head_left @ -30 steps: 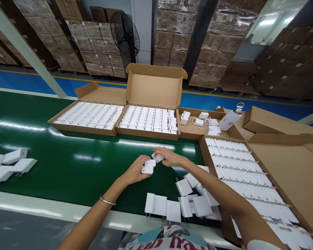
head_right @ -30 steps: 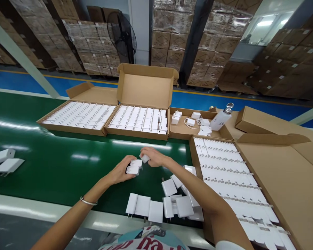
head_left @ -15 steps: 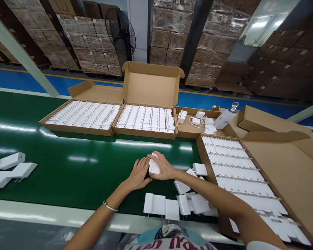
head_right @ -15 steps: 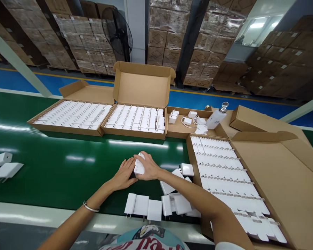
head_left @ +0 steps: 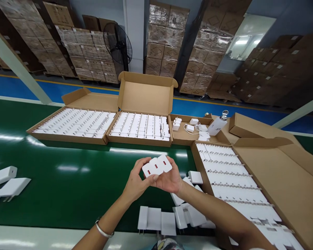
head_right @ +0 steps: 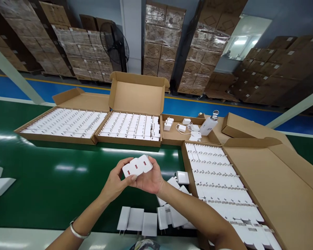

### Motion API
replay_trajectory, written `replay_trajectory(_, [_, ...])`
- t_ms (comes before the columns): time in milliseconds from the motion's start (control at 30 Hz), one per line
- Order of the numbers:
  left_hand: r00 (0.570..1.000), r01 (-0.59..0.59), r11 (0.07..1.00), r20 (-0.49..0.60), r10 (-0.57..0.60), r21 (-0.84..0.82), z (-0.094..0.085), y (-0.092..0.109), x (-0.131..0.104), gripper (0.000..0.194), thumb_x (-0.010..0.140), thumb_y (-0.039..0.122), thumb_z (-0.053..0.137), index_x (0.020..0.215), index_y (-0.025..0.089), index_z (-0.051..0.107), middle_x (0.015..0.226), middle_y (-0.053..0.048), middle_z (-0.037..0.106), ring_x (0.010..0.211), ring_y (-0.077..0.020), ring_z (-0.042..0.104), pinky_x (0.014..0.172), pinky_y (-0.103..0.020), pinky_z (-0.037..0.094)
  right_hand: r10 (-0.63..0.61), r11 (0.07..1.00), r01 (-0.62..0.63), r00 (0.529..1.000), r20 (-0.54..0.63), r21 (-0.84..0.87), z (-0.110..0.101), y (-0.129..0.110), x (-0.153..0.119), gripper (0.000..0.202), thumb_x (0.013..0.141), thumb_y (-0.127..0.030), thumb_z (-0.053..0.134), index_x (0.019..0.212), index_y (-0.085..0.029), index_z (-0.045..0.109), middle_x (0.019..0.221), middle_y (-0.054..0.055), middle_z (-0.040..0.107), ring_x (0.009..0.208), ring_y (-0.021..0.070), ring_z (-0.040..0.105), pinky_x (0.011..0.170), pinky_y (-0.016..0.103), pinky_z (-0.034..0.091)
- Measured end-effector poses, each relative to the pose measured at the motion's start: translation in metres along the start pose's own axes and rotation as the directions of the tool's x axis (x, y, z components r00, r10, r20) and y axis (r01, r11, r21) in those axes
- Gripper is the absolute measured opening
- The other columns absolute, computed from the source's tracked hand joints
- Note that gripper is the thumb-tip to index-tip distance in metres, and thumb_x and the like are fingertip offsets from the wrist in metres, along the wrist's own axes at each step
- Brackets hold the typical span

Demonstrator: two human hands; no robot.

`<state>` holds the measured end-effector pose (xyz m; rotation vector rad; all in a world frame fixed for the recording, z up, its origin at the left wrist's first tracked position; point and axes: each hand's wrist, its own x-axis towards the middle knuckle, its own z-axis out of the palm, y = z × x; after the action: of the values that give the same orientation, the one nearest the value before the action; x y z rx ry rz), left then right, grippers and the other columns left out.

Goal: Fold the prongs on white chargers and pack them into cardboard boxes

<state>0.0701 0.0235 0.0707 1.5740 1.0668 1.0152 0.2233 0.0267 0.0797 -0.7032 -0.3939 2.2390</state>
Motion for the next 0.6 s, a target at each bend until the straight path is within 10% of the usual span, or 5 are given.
replay_trajectory(167, [0.998,0.035,0.999,-0.043,-0.036,-0.013,0.011,0.007,0.020,0.037,0.066,0.041,0.065,0.092,0.017,0.056,0.098,-0.007,0.057,0.084,-0.0200,0.055,0.072,-0.030,0.046,-0.001,0.999,-0.004,0.994,0.108,0.042,-0.008,0.001,0.001,0.053,0.076,-0.057,0.024,0.102,-0.017,0.047,0.107,0.008,0.052,0.101,0.0201,0.047,0.085,0.036,0.039])
replay_trajectory(333, [0.988,0.065,0.994,-0.134,-0.077,-0.090,0.006,-0.004,0.033,0.030,0.081,0.040,0.046,0.071,0.016,0.061,0.092,-0.005,0.061,0.087,-0.0193,0.055,0.078,-0.028,0.044,-0.157,0.899,0.209,0.974,0.163,-0.384,-0.027,-0.032,-0.004,0.060,0.064,-0.054,0.050,0.112,-0.021,0.038,0.107,0.010,0.051,0.094,0.0245,0.051,0.076,0.040,0.043])
replay_trajectory(433, [0.984,0.142,0.986,-0.095,-0.150,-0.083,-0.008,-0.021,0.023,0.026,0.079,0.040,0.049,0.081,0.018,0.063,0.090,-0.004,0.063,0.092,-0.0203,0.055,0.085,-0.030,0.042,-0.398,0.518,0.367,0.903,0.161,-0.773,-0.046,-0.094,-0.011,0.070,0.064,-0.051,0.056,0.122,-0.021,0.029,0.106,0.009,0.050,0.092,0.0233,0.051,0.075,0.036,0.044])
replay_trajectory(533, [0.965,0.259,0.964,-0.023,-0.260,-0.055,-0.022,-0.037,0.002,0.027,0.077,0.042,0.051,0.086,0.019,0.063,0.089,-0.004,0.063,0.091,-0.0207,0.056,0.084,-0.030,0.044,-0.625,-0.078,0.014,0.779,0.059,-0.997,-0.078,-0.164,-0.011,0.067,0.068,-0.043,0.057,0.124,-0.021,0.027,0.114,0.010,0.043,0.099,0.0253,0.046,0.081,0.039,0.039])
replay_trajectory(600, [0.946,0.325,0.945,-0.009,-0.325,-0.033,-0.029,-0.044,-0.012,0.028,0.076,0.044,0.052,0.087,0.020,0.063,0.090,-0.004,0.063,0.091,-0.0211,0.057,0.081,-0.029,0.045,-0.706,-0.255,-0.227,0.708,0.021,-0.940,-0.103,-0.197,-0.002,0.065,0.065,-0.040,0.059,0.120,-0.018,0.033,0.120,0.014,0.036,0.107,0.0312,0.038,0.086,0.046,0.034])
